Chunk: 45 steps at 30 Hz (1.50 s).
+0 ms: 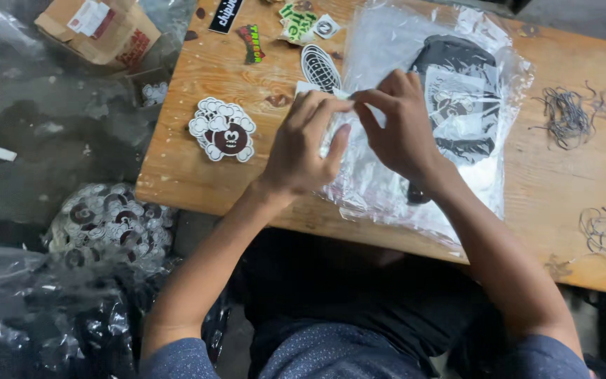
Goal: The person attaches a chain to a small black bag, places it into a clear plastic bag, and seals it. They repeat this process with another bag, attaching a chain and a sticker before packaging it.
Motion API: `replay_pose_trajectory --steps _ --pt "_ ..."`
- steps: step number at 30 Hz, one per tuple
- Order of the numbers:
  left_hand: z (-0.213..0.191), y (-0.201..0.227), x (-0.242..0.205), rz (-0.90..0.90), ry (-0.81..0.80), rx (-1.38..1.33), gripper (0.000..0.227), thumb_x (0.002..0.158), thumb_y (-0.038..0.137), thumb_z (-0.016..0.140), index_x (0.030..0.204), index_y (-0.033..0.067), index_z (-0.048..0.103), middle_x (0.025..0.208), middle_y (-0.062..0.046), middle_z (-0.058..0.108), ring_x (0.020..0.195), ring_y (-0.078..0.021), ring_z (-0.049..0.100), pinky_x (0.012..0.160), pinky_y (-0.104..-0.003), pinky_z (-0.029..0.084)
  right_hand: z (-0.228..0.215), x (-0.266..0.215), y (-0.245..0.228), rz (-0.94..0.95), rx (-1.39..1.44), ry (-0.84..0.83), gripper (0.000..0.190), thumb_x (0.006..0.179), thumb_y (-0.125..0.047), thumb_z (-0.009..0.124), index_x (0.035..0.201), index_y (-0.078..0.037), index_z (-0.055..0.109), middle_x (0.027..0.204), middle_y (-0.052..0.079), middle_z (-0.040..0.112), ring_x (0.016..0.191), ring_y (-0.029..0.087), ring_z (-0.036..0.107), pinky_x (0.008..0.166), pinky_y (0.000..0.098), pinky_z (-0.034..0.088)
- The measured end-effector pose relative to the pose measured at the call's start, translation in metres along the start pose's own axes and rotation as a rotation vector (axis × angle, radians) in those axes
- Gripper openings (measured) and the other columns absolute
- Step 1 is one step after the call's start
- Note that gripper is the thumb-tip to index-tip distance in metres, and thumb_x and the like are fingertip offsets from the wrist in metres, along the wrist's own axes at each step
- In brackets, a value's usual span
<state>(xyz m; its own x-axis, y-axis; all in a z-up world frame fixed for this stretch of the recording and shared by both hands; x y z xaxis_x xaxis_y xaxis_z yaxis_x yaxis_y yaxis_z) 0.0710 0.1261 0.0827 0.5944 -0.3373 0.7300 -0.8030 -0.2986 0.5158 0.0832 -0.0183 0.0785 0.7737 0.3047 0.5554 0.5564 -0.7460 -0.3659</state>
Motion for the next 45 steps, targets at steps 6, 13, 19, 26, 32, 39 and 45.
replay_pose_trajectory --steps 6,13,19,26,32,39,45 --pt "0.096 0.045 -0.004 0.079 -0.279 -0.024 0.05 0.074 0.021 0.079 0.116 0.006 0.056 0.101 -0.008 0.047 0.099 -0.0348 0.055 0.086 -0.047 0.051 -0.088 -0.083 0.022 0.241 -0.043 0.088 0.02 0.1 0.001 0.073 0.116 -0.007 0.081 0.074 0.01 0.055 0.069 0.026 0.057 0.067 0.0384 0.048" --pt "0.175 0.062 -0.034 0.231 -0.651 0.421 0.096 0.051 0.047 0.094 0.129 0.0091 0.053 0.105 -0.011 0.04 0.098 -0.034 0.047 0.077 -0.045 0.047 -0.147 -0.168 0.015 0.5 -0.013 0.143 0.026 0.095 0.007 0.071 0.112 -0.01 0.08 0.074 0.01 0.068 0.067 0.026 0.06 0.07 0.0385 0.05" --pt "0.183 0.053 -0.029 0.169 -0.745 0.361 0.055 0.07 0.004 0.071 0.122 0.0064 0.054 0.104 -0.016 0.048 0.095 -0.0364 0.05 0.069 -0.048 0.052 -0.152 -0.233 0.023 0.827 0.124 0.075 0.026 0.098 0.002 0.06 0.116 -0.007 0.076 0.104 0.004 0.077 0.087 0.01 0.066 0.089 0.0238 0.05" --pt "0.155 0.065 0.004 0.091 -0.591 0.236 0.01 0.094 0.006 0.06 0.104 0.0046 0.063 0.084 -0.011 0.05 0.071 -0.0323 0.059 0.058 -0.046 0.052 -0.118 -0.229 0.012 0.984 0.426 -0.025 0.037 0.092 -0.004 0.065 0.126 -0.013 0.077 0.081 0.007 0.066 0.064 0.01 0.048 0.051 0.0257 0.045" --pt "0.149 0.08 0.01 0.186 -0.308 0.289 0.006 0.094 0.012 0.065 0.097 0.0067 0.063 0.076 -0.002 0.045 0.058 -0.0248 0.061 0.044 -0.036 0.052 -0.086 -0.19 0.019 0.963 0.415 -0.067 0.062 0.091 -0.009 0.062 0.151 -0.004 0.051 0.104 0.028 0.063 0.092 0.037 0.063 0.085 0.0542 0.057" --pt "0.157 0.088 0.018 0.185 -0.232 0.253 0.012 0.093 0.011 0.069 0.1 0.0073 0.061 0.084 -0.004 0.051 0.061 -0.0279 0.067 0.043 -0.041 0.056 -0.001 -0.187 0.063 0.595 0.083 -0.102 0.049 0.082 -0.002 0.058 0.131 -0.003 0.06 0.121 0.012 0.049 0.112 0.034 0.042 0.107 0.0513 0.039" --pt "0.14 0.123 0.03 0.247 -0.14 0.342 0.017 0.087 0.007 0.075 0.102 0.0061 0.065 0.117 -0.02 0.063 0.071 -0.0292 0.074 0.051 -0.044 0.062 -0.026 -0.116 0.051 0.514 -0.386 -0.059 0.028 0.087 -0.01 0.065 0.105 0.011 0.069 0.102 0.028 0.065 0.104 0.045 0.056 0.116 0.0578 0.02"
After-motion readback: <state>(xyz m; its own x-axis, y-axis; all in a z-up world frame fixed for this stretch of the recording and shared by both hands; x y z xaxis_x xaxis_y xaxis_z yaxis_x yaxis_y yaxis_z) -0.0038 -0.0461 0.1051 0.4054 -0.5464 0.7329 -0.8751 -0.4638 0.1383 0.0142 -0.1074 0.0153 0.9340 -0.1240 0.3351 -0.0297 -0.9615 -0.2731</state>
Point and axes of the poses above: each hand's wrist, its own x-axis towards the middle knuckle, its own z-axis out of the palm, y = z × x, the point moved 8 cm from there along x, towards the middle knuckle
